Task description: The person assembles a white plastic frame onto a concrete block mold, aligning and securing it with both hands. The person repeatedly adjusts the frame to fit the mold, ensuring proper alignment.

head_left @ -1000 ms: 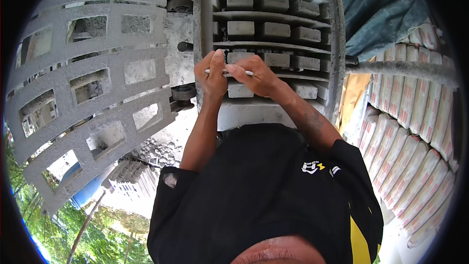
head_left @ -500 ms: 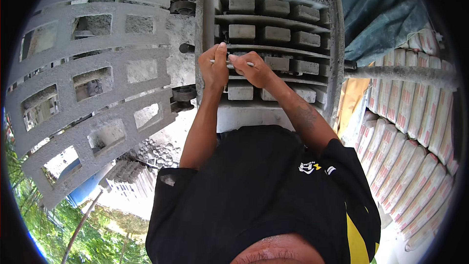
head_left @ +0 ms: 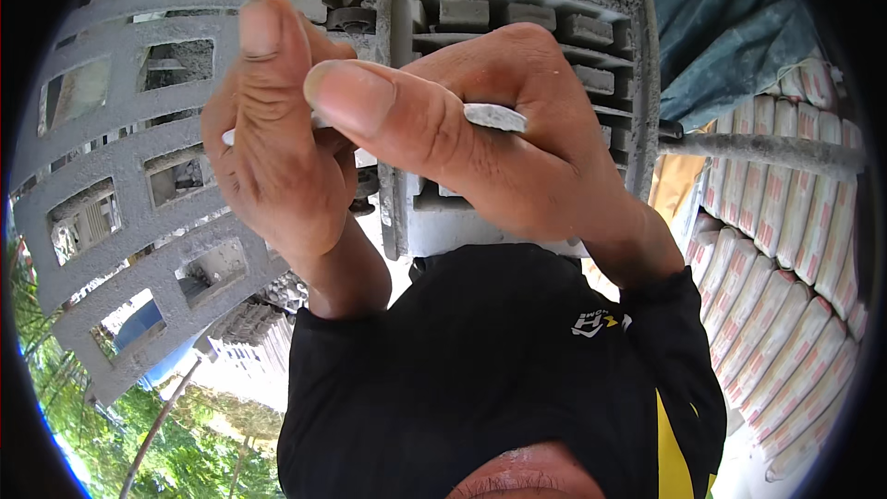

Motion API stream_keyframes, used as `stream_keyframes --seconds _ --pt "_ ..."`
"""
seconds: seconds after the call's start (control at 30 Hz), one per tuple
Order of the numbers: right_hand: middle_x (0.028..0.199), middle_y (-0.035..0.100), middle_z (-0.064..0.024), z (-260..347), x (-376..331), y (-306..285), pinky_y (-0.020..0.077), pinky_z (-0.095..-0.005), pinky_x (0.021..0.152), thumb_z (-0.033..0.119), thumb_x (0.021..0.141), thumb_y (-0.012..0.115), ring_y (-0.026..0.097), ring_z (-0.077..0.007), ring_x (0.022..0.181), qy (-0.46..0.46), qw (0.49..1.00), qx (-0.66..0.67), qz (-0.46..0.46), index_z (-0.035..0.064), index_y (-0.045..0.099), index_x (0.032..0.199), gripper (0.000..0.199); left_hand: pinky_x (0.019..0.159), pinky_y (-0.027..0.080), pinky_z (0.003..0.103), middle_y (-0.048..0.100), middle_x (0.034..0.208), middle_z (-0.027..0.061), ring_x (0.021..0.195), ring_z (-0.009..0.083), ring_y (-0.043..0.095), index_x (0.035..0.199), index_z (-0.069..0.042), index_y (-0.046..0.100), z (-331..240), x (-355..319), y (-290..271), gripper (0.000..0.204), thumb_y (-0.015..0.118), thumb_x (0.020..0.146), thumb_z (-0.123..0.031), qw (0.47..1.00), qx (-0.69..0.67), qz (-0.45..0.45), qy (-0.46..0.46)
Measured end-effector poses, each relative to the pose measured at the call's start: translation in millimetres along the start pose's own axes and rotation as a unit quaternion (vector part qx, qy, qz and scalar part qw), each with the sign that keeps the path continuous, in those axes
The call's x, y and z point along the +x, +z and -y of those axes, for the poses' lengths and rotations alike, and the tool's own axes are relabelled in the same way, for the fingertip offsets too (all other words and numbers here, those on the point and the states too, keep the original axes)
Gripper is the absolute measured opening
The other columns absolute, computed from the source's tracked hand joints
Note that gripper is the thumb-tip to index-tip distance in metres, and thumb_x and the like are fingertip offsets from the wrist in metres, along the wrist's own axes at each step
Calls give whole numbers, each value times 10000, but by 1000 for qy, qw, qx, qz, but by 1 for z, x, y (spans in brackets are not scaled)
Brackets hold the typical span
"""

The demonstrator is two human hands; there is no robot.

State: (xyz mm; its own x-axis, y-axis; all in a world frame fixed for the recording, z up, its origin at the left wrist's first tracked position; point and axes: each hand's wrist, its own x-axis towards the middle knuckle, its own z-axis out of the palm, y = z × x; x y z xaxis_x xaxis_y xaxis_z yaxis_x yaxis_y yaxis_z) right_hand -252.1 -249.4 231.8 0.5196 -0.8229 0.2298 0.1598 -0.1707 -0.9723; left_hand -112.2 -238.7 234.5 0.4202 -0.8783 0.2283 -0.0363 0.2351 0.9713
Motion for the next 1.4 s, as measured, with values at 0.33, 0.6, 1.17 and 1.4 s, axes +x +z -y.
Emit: stream_keyframes --seconds 0.33,0.6,1.17,1.4 --pt "509 545 -14 -100 8 -20 343 -233 431 228 898 544 441 -28 502 43 990 39 -126 -43 687 819 316 450 313 221 453 563 -41 512 46 398 638 -34 562 85 4 21 440 550 928 -364 990 16 77 -119" --pt "549 511 -104 -213 -31 -33 377 -277 504 164 873 538 451 -75 543 114 988 -14 -98 -63 585 761 258 457 241 256 346 544 -51 546 33 313 590 -23 401 208 -27 5 395 520 924 -197 973 24 175 -151" --pt "509 467 -111 -206 -41 -51 347 -321 450 171 875 525 426 -148 456 3 991 -101 -88 -35 538 626 324 429 219 290 304 500 -10 508 48 292 580 -9 367 216 -52 34 405 522 922 -162 995 19 83 -43" --pt "507 473 -101 -189 -41 -49 352 -308 454 178 873 532 420 -96 486 7 994 -51 -94 -48 572 659 314 446 203 267 326 523 -51 528 37 275 589 -15 378 209 -49 29 403 523 934 -166 994 -14 76 -74"
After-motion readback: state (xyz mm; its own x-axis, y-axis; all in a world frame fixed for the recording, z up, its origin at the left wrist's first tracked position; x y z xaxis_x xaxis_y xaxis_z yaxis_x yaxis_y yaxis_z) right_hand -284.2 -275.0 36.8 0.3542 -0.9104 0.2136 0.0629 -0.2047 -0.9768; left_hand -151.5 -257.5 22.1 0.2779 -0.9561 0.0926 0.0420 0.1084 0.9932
